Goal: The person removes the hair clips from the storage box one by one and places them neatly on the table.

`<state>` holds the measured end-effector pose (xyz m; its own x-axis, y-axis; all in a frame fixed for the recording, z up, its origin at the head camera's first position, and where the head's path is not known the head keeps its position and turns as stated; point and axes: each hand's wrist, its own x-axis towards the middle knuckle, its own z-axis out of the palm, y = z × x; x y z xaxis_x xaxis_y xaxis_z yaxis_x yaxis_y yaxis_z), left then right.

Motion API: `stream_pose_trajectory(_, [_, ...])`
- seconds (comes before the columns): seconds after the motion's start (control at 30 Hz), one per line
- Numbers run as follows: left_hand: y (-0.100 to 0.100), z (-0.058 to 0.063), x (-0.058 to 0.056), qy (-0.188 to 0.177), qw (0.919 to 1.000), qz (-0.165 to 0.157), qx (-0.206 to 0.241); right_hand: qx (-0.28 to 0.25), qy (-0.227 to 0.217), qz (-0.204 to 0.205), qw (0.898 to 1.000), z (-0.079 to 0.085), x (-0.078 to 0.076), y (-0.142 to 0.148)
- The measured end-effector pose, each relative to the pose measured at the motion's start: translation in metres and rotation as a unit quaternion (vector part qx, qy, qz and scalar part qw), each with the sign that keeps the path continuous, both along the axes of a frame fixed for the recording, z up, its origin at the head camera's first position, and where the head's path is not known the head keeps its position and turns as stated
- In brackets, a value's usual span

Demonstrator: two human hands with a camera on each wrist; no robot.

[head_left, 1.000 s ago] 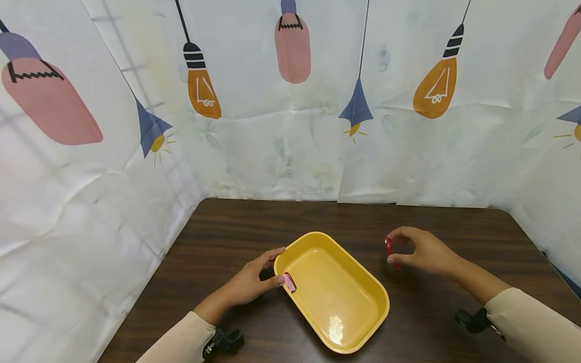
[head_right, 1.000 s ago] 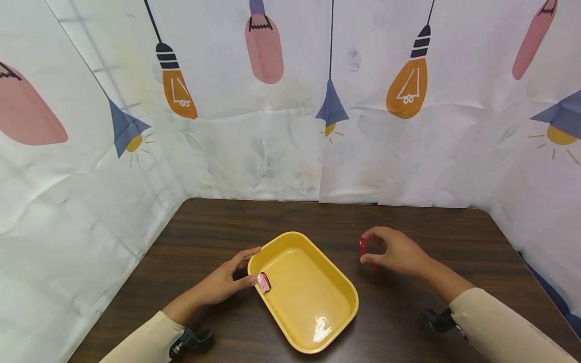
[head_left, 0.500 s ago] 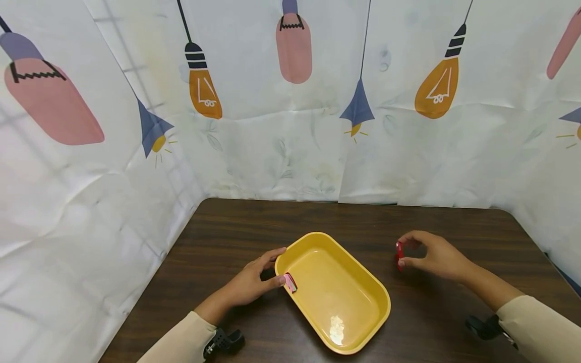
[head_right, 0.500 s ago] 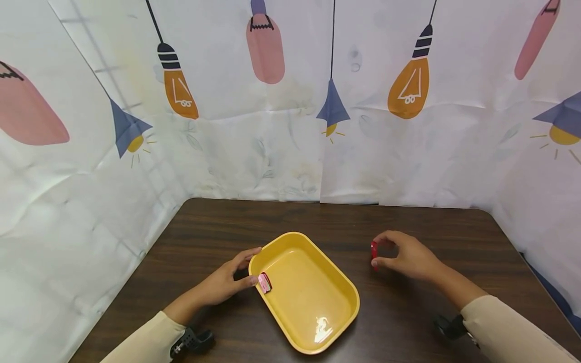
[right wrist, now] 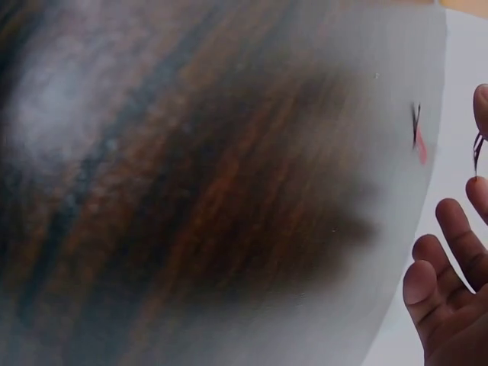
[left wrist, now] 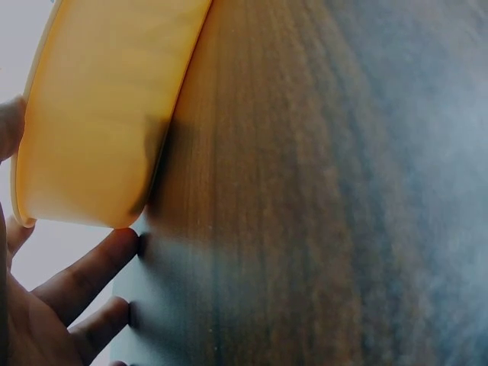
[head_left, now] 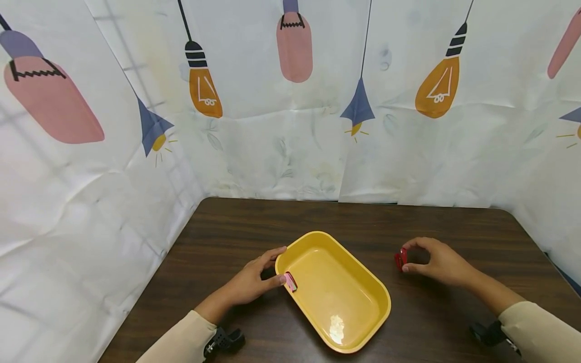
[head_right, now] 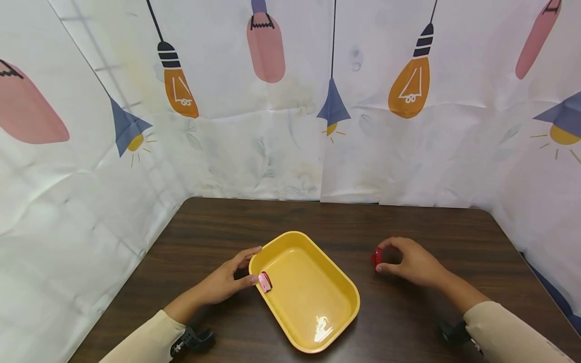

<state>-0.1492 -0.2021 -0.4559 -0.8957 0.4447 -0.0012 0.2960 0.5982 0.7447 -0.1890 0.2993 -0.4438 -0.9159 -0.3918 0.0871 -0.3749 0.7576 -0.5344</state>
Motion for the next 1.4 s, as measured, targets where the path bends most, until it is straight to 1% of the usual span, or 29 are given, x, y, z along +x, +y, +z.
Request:
stream_pose_trajectory(0.33, [0.000,0.000,0.000,0.002,1.0000,-0.005,0.005,0.002,0.005,0.011,1.000,-0.008,-0.001,0.003])
stream_pose_trajectory(0.47, [0.000,0.000,0.000,0.005,0.9999,-0.007,0.005,0.011,0.011,0.013,1.000,-0.010,-0.001,0.004])
stream_pose_trajectory(0.6, [0.000,0.000,-0.001,0.006,1.0000,-0.006,0.003,0.019,0.014,0.012,1.000,-0.011,0.001,0.005])
stream_pose_trajectory(0.93, [0.000,0.000,0.000,0.006,1.0000,-0.005,0.000,0.036,-0.004,-0.001,0.999,-0.014,-0.002,0.005])
stream_pose_trajectory(1.17, [0.000,-0.001,0.000,0.005,1.0000,-0.006,0.001,0.043,0.005,-0.003,0.999,-0.015,-0.002,0.003])
stream_pose_trajectory(1.4, [0.000,-0.001,0.000,0.004,1.0000,-0.005,0.001,0.047,0.000,-0.005,0.999,-0.015,-0.002,0.003])
